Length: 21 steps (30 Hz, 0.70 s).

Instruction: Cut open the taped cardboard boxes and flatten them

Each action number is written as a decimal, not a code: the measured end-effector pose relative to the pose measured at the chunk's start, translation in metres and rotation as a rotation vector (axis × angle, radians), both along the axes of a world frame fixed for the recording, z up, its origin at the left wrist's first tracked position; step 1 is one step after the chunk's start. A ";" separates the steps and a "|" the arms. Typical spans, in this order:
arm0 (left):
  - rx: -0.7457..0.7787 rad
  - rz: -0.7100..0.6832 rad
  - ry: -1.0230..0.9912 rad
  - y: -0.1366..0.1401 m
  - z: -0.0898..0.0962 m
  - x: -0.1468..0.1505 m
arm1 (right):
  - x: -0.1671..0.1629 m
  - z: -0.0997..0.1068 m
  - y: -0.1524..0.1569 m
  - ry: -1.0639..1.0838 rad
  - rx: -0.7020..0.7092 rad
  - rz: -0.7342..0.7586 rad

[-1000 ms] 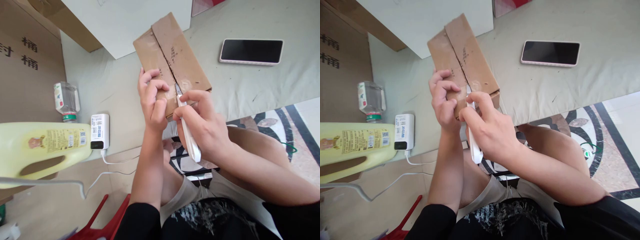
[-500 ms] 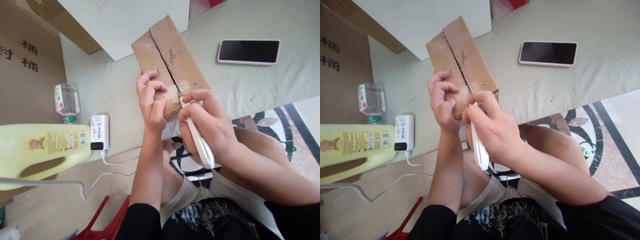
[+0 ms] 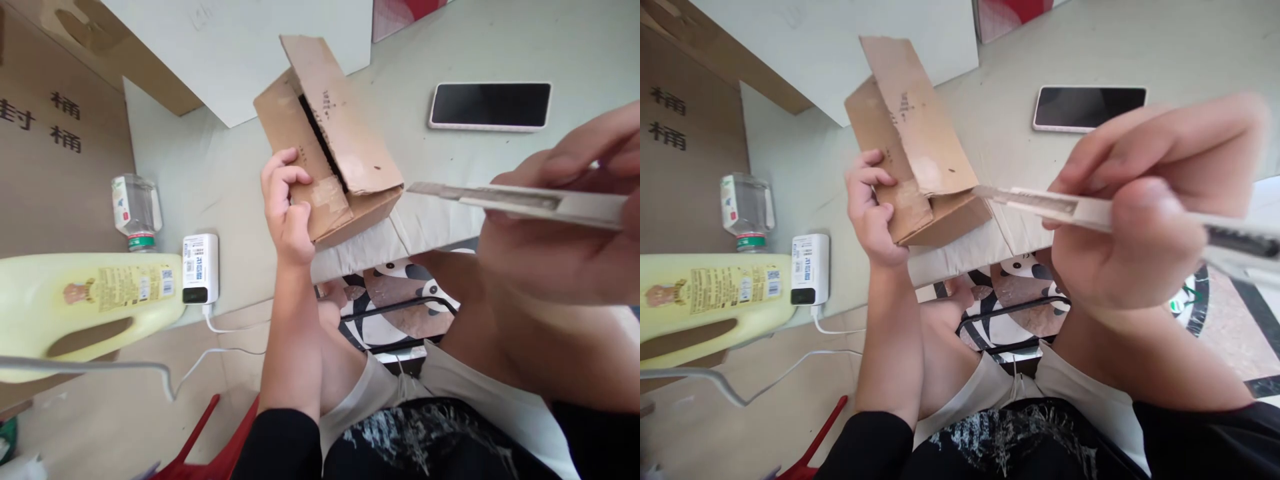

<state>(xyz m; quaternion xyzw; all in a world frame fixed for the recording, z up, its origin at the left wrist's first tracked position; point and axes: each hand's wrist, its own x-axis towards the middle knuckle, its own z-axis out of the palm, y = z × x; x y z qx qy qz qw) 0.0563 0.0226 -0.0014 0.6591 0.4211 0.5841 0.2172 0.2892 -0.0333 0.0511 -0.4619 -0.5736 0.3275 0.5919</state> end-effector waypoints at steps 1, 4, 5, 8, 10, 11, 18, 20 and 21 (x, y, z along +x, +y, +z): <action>0.003 -0.004 -0.026 0.002 -0.003 -0.005 | 0.000 -0.004 0.006 0.072 0.089 -0.119; -0.039 0.009 -0.104 0.008 -0.011 -0.023 | 0.000 -0.019 0.026 0.004 0.224 -0.293; -0.067 0.013 -0.143 0.010 -0.014 -0.030 | 0.001 -0.025 0.031 -0.121 0.169 -0.255; -0.122 0.004 -0.300 0.013 -0.019 -0.048 | 0.005 -0.045 0.041 -0.557 -0.011 -0.056; -0.206 0.031 -0.376 0.012 -0.021 -0.056 | 0.007 -0.057 0.044 -0.730 -0.046 0.044; -0.253 0.058 -0.385 0.011 -0.023 -0.058 | 0.008 -0.062 0.045 -0.783 -0.055 0.081; -0.356 0.074 -0.406 0.004 -0.013 -0.038 | 0.006 -0.089 0.056 -0.881 -0.126 0.192; -0.357 0.072 -0.450 0.003 -0.008 -0.031 | 0.005 -0.092 0.059 -0.860 -0.111 0.197; -0.360 0.079 -0.458 0.003 -0.006 -0.029 | 0.005 -0.092 0.059 -0.854 -0.103 0.197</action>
